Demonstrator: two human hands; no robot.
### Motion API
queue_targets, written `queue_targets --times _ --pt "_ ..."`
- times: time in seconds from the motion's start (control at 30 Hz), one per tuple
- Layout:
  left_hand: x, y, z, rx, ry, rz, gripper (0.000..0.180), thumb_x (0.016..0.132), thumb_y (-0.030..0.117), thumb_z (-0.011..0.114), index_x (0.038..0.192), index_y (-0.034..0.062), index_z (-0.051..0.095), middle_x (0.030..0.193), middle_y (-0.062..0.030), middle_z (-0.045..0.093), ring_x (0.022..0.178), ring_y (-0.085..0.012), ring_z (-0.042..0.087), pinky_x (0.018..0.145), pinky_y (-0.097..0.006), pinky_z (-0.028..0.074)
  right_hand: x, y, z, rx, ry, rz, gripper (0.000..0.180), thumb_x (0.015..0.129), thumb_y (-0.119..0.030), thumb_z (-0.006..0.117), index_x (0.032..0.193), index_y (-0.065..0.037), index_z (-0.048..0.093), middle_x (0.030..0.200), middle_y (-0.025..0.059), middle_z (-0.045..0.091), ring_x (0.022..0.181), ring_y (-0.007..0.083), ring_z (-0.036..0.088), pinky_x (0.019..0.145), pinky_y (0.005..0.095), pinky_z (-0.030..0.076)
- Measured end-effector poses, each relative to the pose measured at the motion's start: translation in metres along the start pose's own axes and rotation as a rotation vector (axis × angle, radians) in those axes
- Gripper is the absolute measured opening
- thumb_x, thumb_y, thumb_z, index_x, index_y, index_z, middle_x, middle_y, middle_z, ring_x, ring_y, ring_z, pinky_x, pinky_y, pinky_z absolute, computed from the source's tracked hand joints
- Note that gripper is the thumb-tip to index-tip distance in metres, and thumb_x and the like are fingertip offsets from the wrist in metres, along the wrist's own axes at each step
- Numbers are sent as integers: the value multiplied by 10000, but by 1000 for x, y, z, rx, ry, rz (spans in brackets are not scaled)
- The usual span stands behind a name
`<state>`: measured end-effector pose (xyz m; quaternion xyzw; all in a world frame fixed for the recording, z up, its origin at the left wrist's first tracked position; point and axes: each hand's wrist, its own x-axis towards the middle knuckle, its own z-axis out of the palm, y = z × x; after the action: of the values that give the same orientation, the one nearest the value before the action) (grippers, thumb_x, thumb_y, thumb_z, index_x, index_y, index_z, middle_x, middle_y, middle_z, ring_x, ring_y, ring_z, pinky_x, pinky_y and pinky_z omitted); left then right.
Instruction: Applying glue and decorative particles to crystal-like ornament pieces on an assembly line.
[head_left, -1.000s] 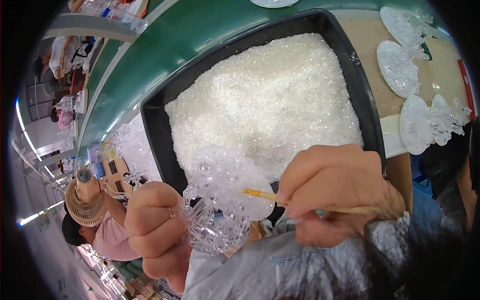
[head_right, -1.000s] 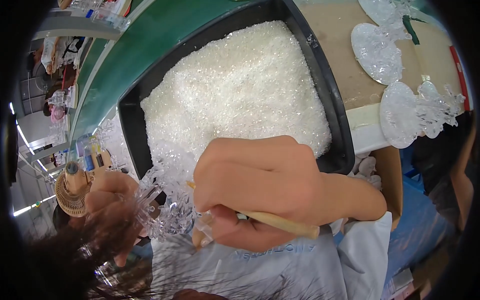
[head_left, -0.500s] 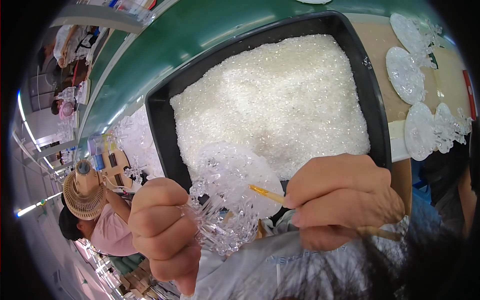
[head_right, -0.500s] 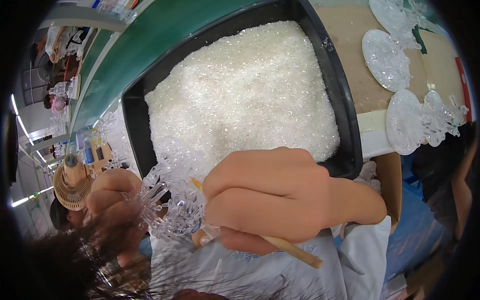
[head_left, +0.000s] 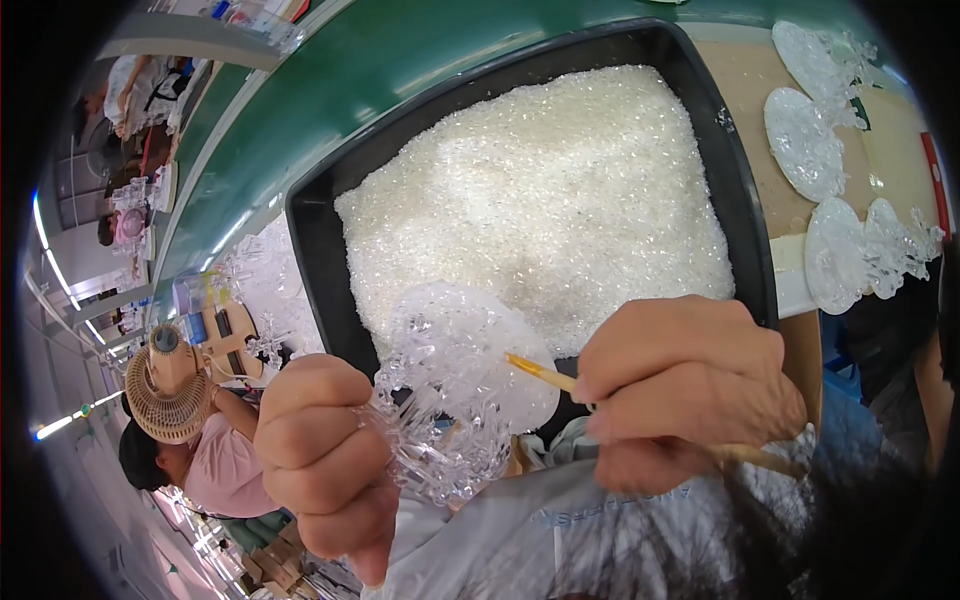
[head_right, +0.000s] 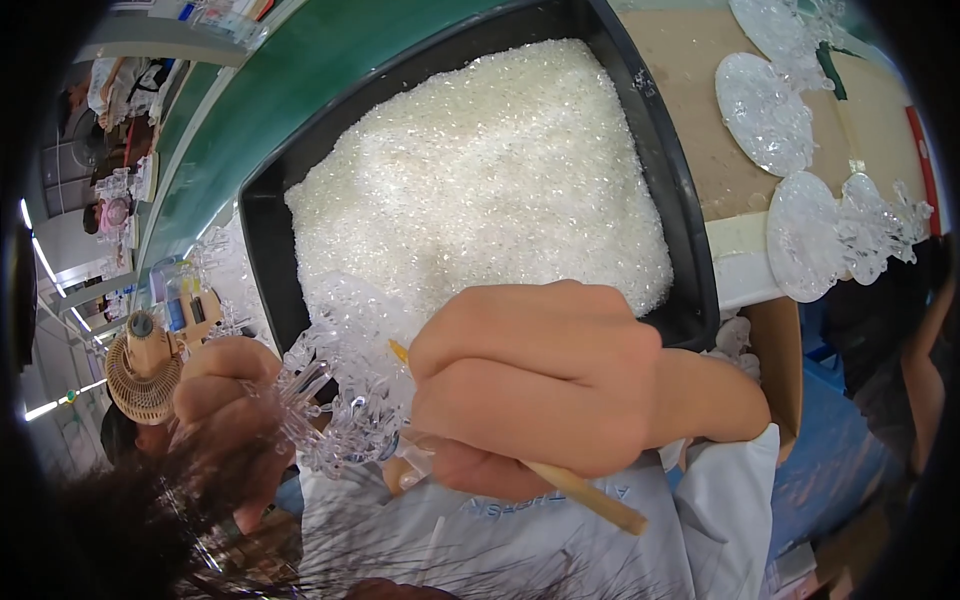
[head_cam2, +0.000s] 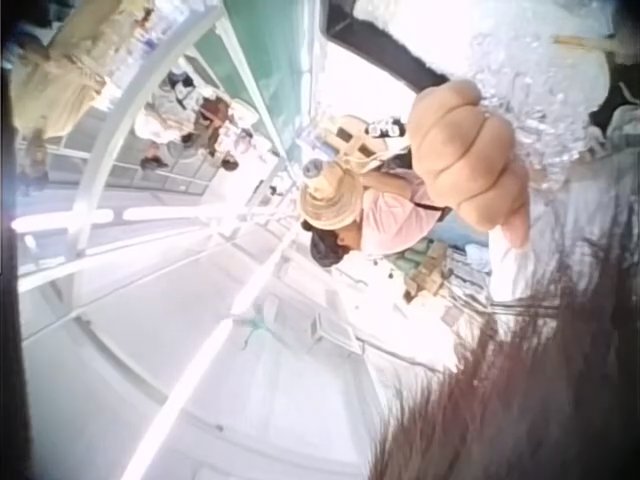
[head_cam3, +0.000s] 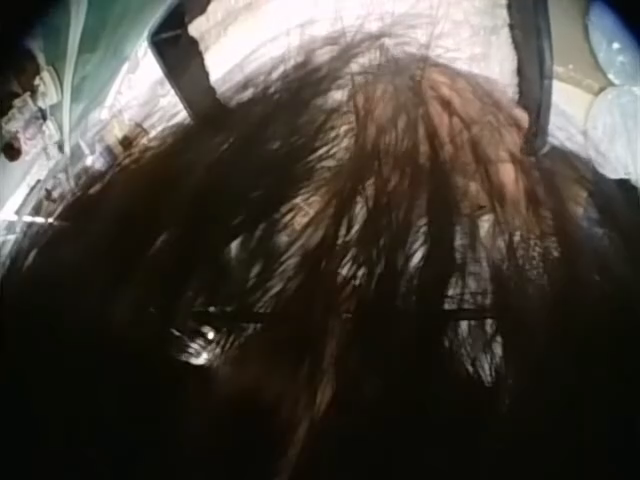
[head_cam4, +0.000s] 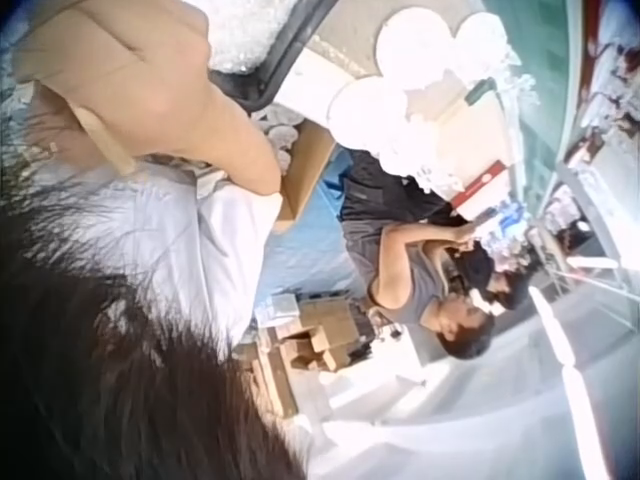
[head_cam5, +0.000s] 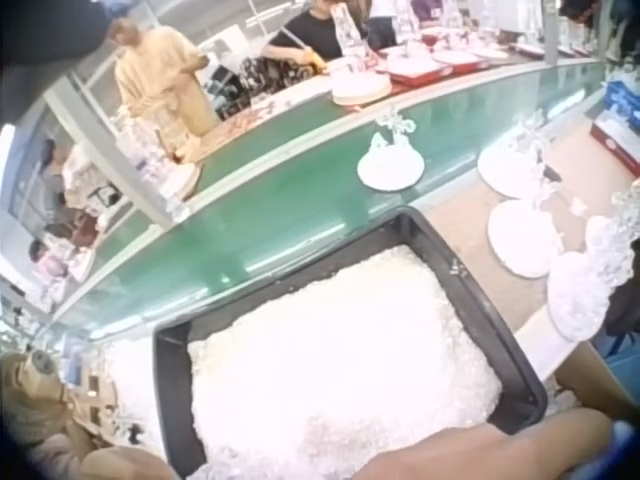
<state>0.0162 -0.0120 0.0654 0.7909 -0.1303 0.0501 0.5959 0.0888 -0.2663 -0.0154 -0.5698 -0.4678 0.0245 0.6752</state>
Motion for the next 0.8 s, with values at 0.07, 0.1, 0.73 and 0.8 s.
queue_targets --times 0.07,0.1,0.73,0.8 --pt "-3 -9 0 93 -7 197 376 955 449 513 877 82 532 724 -66 561 636 -221 504 463 -395 481 -5 6 3 91 72 -69 315 664 -84 882 881 3 670 872 168 677 680 297 690 559 345 566" --pt "-5 -12 2 140 -9 296 386 964 460 497 871 87 531 720 -66 557 634 -218 494 460 -387 473 -3 6 3 96 71 -68 315 664 -84 882 881 3 670 872 168 677 680 297 690 559 345 566" --pt "-16 -41 10 480 136 815 480 1023 490 374 815 87 530 678 -87 526 568 -215 408 461 -368 432 3 -1 -2 48 -44 -59 249 738 -127 849 883 -11 682 857 164 675 681 301 691 556 349 554" --pt "-15 -38 12 463 183 824 484 1025 485 369 811 82 531 675 -90 525 559 -217 404 464 -373 433 2 -4 -1 18 -49 -86 219 750 -99 830 868 -6 670 871 171 676 684 290 692 567 334 559"
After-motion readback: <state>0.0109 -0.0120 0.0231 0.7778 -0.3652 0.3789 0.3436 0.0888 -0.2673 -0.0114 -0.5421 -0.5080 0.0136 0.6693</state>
